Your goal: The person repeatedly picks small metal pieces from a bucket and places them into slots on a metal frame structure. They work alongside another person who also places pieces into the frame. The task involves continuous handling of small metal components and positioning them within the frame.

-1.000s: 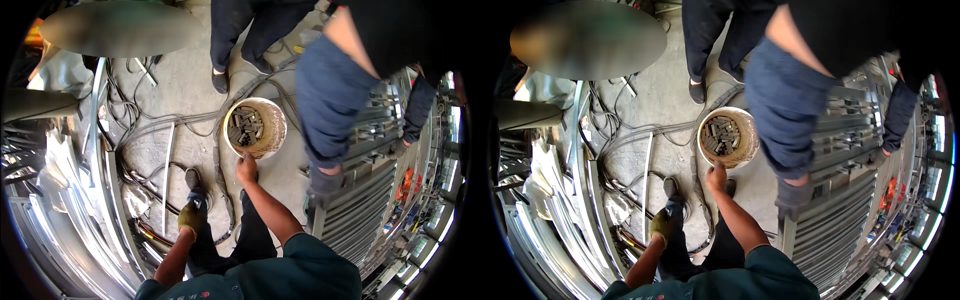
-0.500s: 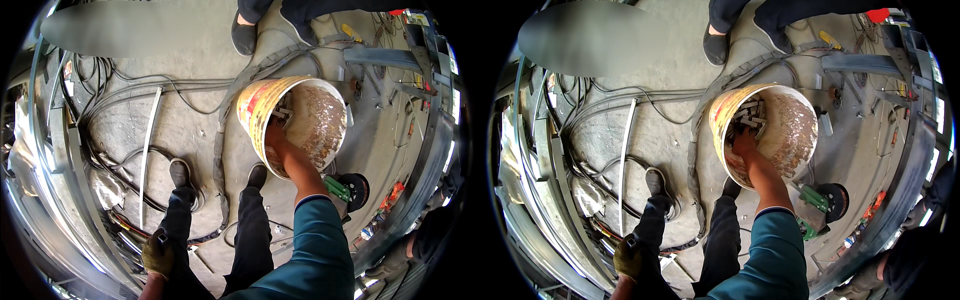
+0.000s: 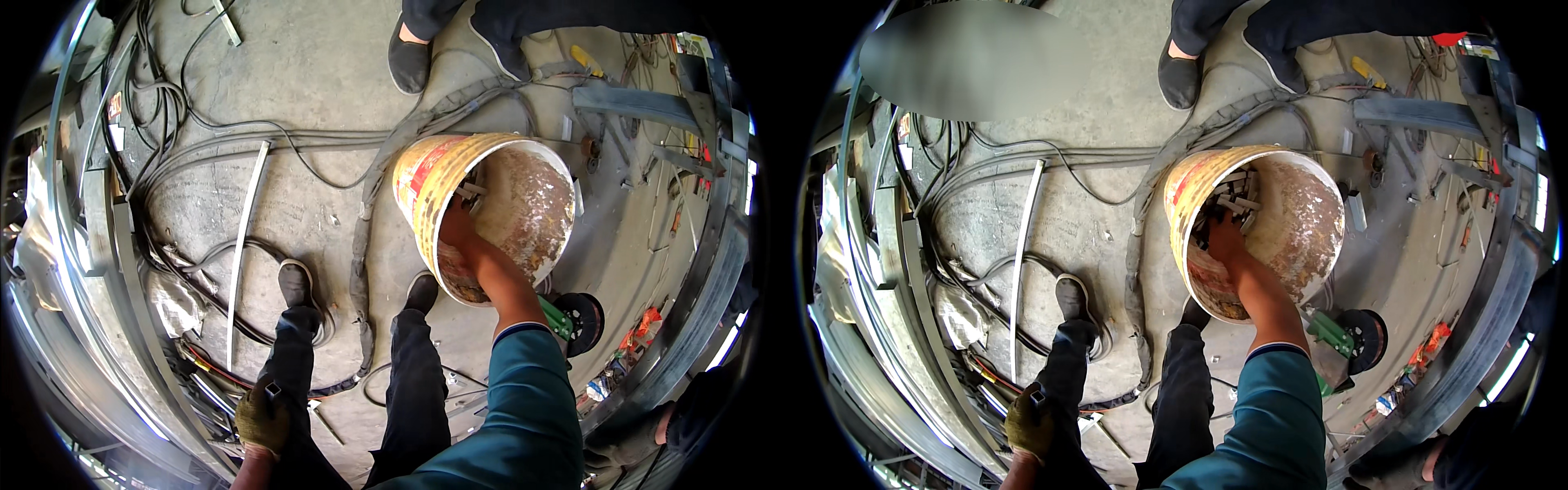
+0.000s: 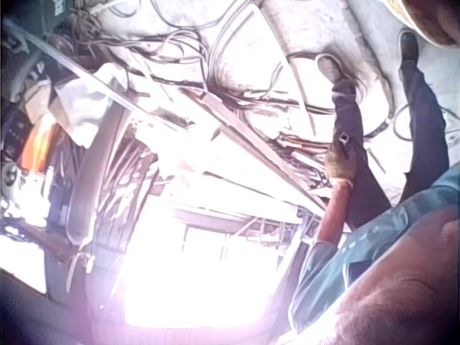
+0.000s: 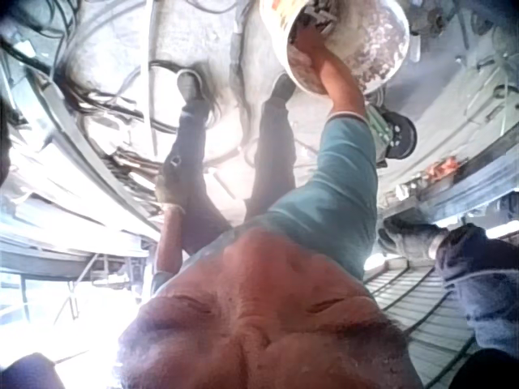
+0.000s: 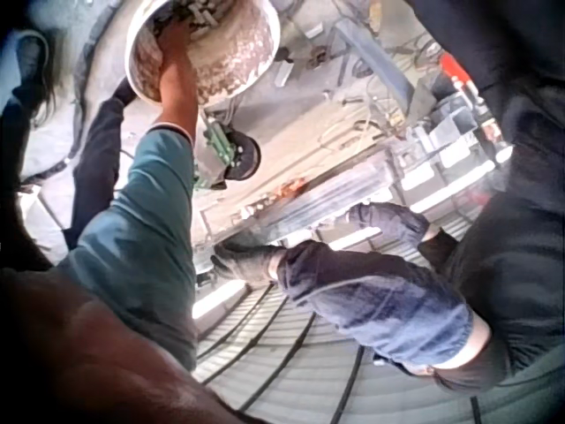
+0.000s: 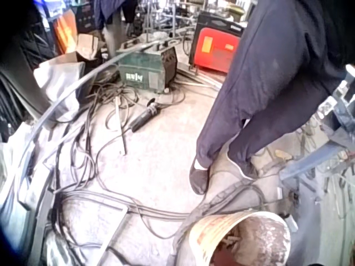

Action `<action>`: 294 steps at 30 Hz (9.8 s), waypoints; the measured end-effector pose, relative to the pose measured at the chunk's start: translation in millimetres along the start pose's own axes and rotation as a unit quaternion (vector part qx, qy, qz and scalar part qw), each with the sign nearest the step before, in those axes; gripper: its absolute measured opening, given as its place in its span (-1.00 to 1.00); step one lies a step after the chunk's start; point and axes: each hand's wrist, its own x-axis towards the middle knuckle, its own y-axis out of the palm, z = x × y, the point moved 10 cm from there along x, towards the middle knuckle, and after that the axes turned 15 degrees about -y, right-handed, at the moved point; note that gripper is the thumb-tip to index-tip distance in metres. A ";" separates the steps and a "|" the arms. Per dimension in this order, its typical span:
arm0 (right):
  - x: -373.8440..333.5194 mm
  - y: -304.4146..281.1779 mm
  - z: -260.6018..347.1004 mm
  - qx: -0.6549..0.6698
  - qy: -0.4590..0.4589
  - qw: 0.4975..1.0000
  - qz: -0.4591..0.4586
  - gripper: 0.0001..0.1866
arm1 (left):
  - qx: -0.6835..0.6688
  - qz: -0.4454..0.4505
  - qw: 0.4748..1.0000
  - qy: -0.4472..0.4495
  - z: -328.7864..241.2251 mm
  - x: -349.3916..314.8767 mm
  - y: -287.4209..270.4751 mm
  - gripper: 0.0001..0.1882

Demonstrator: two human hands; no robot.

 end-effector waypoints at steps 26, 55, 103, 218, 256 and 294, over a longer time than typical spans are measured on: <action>-77.8 -164.8 9.1 0.249 0.125 0.937 -0.212 -0.64 | -0.031 0.036 0.999 -0.009 -44.1 -4.9 5.7 -0.51; -750.1 -305.5 273.3 0.868 -0.020 0.413 -0.274 -0.55 | -0.123 0.131 0.893 0.413 -408.3 -438.2 -105.2 -0.57; -858.1 -216.5 23.4 0.862 0.135 0.221 -0.436 -0.49 | 0.315 0.129 0.714 0.612 -647.9 -640.0 144.6 -0.50; -835.0 -320.7 -242.1 0.204 0.311 0.857 -0.356 -0.58 | -0.002 -0.027 0.766 0.642 -624.2 -560.4 170.8 -0.42; -785.3 -362.3 -237.8 0.161 0.283 0.890 -0.321 -0.63 | 0.013 -0.175 0.717 0.674 -605.7 -567.6 147.1 -0.31; -769.3 -314.6 -274.3 -0.186 0.047 0.962 -0.194 -0.74 | 0.285 0.100 0.878 0.372 -524.1 -460.4 198.2 -0.48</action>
